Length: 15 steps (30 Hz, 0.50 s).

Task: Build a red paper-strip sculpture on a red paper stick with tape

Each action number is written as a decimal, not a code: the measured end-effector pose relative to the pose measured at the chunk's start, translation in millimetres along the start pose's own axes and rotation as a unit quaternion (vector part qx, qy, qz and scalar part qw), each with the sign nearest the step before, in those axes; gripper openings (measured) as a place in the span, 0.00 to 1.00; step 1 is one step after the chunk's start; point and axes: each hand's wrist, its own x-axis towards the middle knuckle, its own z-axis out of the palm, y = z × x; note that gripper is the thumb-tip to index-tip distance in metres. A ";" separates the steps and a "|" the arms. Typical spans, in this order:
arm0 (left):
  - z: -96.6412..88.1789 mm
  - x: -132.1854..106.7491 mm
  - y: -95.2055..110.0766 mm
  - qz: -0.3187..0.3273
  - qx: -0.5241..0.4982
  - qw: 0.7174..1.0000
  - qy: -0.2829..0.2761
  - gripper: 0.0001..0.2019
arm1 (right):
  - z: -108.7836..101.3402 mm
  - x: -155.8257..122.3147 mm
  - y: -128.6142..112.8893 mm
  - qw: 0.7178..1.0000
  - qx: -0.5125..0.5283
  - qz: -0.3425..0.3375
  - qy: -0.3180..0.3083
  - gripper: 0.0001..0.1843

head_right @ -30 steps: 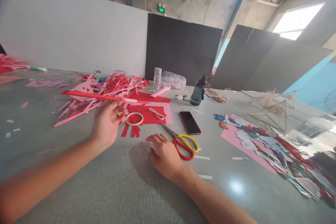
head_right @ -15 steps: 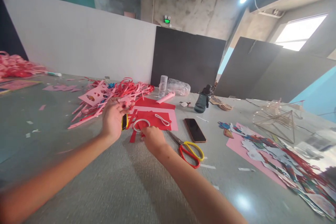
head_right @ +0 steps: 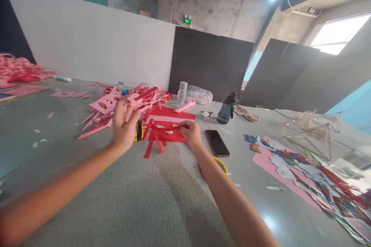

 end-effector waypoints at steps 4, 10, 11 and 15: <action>-2.7 -1.3 -5.8 -0.007 0.043 0.999 -0.028 0.15 | -11.4 -1.5 14.4 0.995 0.056 0.045 0.074 0.08; -8.2 -5.2 -6.2 0.022 0.152 0.985 -0.076 0.04 | -17.8 -4.8 27.1 0.991 0.006 0.109 0.079 0.12; -9.5 -5.6 -6.6 0.029 0.170 0.981 -0.083 0.04 | -17.2 -5.1 27.7 0.991 -0.016 0.115 0.069 0.12; -15.9 -4.9 -9.6 0.075 0.219 0.968 -0.100 0.04 | -10.1 -4.8 24.0 0.985 -0.123 0.114 0.048 0.11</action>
